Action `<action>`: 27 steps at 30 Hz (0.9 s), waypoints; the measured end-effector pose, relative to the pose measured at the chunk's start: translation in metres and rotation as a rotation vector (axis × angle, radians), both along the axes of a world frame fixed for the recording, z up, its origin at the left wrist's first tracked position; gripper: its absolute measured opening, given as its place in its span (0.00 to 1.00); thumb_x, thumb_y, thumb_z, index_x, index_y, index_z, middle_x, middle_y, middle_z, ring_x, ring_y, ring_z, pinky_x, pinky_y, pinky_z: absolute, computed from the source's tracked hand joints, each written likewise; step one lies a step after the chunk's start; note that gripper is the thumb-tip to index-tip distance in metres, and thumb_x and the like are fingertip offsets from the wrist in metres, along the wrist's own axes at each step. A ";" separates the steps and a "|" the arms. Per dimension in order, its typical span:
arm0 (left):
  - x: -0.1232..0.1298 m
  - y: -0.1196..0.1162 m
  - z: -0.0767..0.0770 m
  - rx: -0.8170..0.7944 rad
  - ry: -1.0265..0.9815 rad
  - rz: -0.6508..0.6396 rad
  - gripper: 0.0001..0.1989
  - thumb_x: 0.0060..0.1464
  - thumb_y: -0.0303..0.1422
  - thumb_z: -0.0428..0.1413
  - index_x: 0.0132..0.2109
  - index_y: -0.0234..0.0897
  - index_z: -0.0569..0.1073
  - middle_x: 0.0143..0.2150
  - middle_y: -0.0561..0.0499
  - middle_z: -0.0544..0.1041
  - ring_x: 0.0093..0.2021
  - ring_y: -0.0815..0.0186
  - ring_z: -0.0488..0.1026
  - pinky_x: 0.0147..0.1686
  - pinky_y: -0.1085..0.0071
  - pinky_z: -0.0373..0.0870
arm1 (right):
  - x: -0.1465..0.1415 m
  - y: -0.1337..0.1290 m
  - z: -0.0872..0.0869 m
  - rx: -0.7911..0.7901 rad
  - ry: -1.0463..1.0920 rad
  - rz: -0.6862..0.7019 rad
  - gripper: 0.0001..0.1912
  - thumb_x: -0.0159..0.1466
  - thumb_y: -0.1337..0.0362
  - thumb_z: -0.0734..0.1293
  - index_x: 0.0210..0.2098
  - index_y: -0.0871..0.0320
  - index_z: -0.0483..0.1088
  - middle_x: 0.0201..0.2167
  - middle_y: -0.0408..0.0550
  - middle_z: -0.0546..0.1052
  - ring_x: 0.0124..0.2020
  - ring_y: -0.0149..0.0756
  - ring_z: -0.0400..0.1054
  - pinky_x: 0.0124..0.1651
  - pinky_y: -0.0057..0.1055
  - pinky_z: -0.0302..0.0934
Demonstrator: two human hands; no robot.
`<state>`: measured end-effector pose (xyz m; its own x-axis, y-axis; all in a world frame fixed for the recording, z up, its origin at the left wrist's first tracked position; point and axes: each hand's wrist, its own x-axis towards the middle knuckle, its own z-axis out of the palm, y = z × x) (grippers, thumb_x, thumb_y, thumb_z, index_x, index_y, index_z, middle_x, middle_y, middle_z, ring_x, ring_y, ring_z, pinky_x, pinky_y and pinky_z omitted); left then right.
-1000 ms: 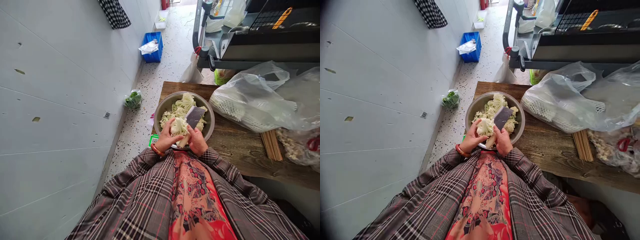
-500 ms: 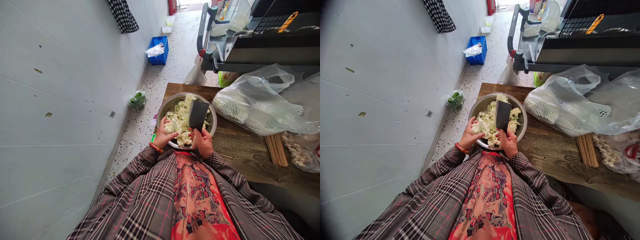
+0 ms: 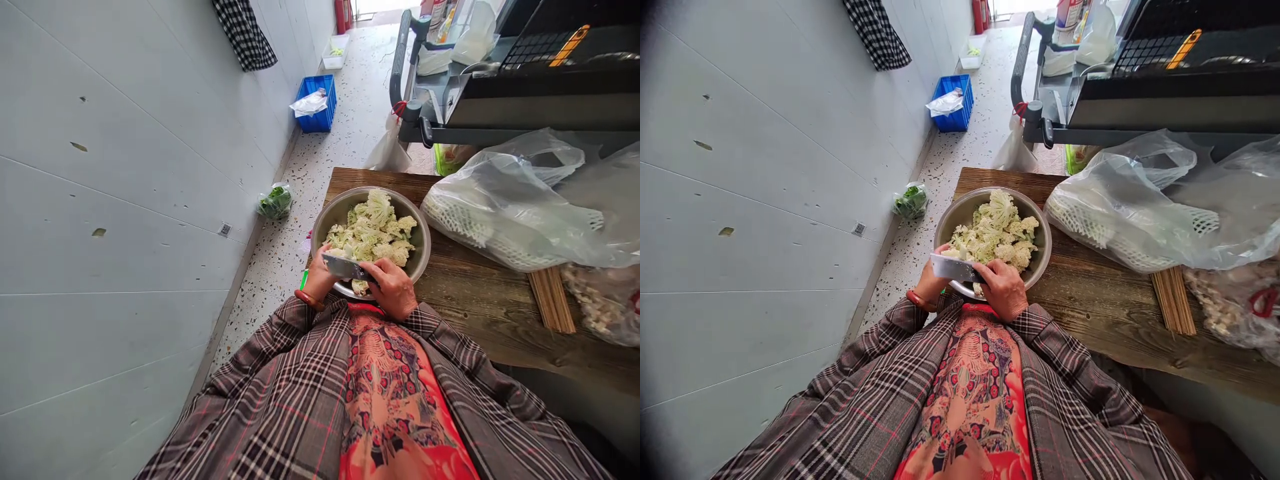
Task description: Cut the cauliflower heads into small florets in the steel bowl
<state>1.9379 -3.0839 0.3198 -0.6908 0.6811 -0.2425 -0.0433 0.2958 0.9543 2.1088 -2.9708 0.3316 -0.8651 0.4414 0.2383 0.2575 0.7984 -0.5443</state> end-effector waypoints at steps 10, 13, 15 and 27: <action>0.012 0.007 -0.012 0.014 -0.204 0.054 0.32 0.37 0.38 0.68 0.49 0.36 0.67 0.39 0.50 0.75 0.35 0.69 0.72 0.39 0.70 0.69 | -0.002 0.001 -0.011 0.065 -0.083 -0.023 0.16 0.68 0.65 0.60 0.54 0.54 0.71 0.37 0.50 0.75 0.33 0.35 0.66 0.36 0.29 0.58; 0.011 0.009 -0.013 0.002 -0.174 0.053 0.32 0.37 0.37 0.68 0.50 0.35 0.67 0.40 0.49 0.75 0.36 0.68 0.72 0.41 0.68 0.70 | -0.001 0.002 -0.011 0.076 -0.085 -0.026 0.17 0.68 0.64 0.60 0.55 0.53 0.70 0.37 0.50 0.75 0.33 0.35 0.66 0.35 0.29 0.57; 0.011 0.009 -0.013 0.008 -0.128 0.054 0.31 0.37 0.36 0.68 0.49 0.36 0.68 0.41 0.48 0.75 0.38 0.66 0.72 0.43 0.66 0.69 | -0.002 0.002 -0.008 0.092 -0.083 -0.015 0.18 0.68 0.66 0.60 0.55 0.52 0.70 0.38 0.50 0.75 0.33 0.35 0.66 0.36 0.30 0.58; 0.009 0.004 -0.003 -0.126 0.039 0.034 0.25 0.37 0.33 0.66 0.46 0.36 0.72 0.38 0.49 0.77 0.35 0.65 0.72 0.37 0.68 0.68 | 0.002 0.008 -0.034 0.076 -0.099 -0.009 0.17 0.65 0.71 0.61 0.51 0.55 0.72 0.35 0.49 0.75 0.35 0.36 0.67 0.39 0.30 0.58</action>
<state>1.9471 -3.0800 0.3173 -0.7238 0.6228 -0.2972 -0.0193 0.4122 0.9109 2.1110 -2.9626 0.2973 -0.8820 0.4336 0.1845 0.3149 0.8336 -0.4538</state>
